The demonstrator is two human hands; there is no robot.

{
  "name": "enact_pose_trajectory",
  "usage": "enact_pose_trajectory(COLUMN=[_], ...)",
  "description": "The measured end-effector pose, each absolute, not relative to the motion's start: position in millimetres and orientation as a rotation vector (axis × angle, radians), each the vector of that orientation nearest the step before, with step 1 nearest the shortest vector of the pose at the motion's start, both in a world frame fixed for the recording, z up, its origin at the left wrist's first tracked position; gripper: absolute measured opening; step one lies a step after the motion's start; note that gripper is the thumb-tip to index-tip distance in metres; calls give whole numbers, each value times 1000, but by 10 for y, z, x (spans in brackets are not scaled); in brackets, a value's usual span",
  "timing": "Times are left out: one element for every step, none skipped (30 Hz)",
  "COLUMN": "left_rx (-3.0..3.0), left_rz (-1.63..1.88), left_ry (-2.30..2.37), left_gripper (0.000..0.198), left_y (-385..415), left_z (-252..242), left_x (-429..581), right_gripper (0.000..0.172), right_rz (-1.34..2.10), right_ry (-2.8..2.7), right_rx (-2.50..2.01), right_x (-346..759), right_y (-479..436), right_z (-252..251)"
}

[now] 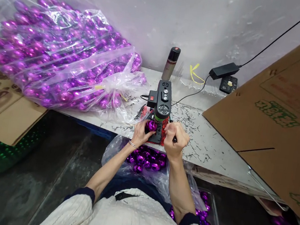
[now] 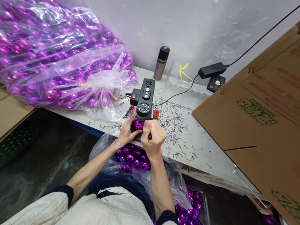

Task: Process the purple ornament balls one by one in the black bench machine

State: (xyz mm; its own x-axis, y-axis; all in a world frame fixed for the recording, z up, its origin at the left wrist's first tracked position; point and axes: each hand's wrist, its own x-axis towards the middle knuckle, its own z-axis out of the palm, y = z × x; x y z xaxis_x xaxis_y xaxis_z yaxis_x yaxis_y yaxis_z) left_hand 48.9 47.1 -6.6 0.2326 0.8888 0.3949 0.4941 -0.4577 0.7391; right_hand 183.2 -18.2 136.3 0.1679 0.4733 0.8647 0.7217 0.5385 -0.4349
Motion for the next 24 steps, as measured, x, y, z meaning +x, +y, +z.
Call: enact_pose_trajectory(left_rx=[2096,2134,2163,2184,2202,2214,2222,2225,2226,2227,2227,2229,2231,2232,2232,2230,2227,2223,2218,2214,2209,2205,2202,2201], left_rz=[1129,1131,1137,1146,1158,1169,1178,1185,1188,1186,1182,1174,1167,1162,1161,1165,1170,1175,1178,1177,1174,1171,1170,1169], left_ry=[1271,1271,1262,1244,1217,1187,1159,1136,1120,1110,1104,1103,1106,1109,1110,1108,1106,1103,1102,1105,1109,1111,1111,1110], left_gripper=[61,62,63,65,66,68,69,69,70,70,71,72,72,72,72,72,72,71,71,71,71,71,70,69], left_y=[464,460,459,460,463,468,474,479,483,486,487,488,487,485,483,481,479,476,474,470,467,463,459,455], left_z=[-75,-89,-106,-128,-152,-176,-200,-222,-239,-252,-260,-265,-267,-267,-266,-265,-263,-261,-259,-257,-253,-249,-244,-239], left_x=[488,490,494,499,504,509,513,516,518,519,518,518,518,518,518,519,519,520,521,522,523,524,525,526], right_gripper=[27,26,26,25,24,24,24,23,23,23,24,24,24,25,25,25,25,26,27,27,28,29,29,29], right_rz=[-236,-234,-232,-232,-234,-238,-242,-247,-251,-254,-257,-256,-255,-254,-252,-250,-250,-254,-260,-269,-280,-292,-302,-310], right_ry=[-1476,-1480,-1485,-1491,-1497,-1501,-1505,-1508,-1510,-1511,-1509,-1504,-1495,-1487,-1479,-1474,-1472,-1472,-1472,-1471,-1469,-1465,-1461,-1455], right_rx=[-1082,-1076,-1069,-1065,-1062,-1061,-1058,-1053,-1049,-1046,-1045,-1045,-1047,-1049,-1050,-1046,-1041,-1035,-1027,-1020,-1014,-1010,-1005,-1000], right_x=[1833,1835,1837,1840,1843,1846,1848,1848,1846,1841,1834,1825,1815,1806,1799,1795,1795,1799,1805,1813,1822,1829,1835,1839], right_y=[-186,-190,-195,-201,-206,-212,-217,-224,-230,-238,-246,-254,-262,-269,-274,-276,-275,-271,-263,-253,-242,-231,-222,-214], right_z=[1358,1355,1353,1352,1351,1349,1343,1333,1315,1290,1255,1211,1157,1095,1027,956,885,817,755,701,655,619,590,568])
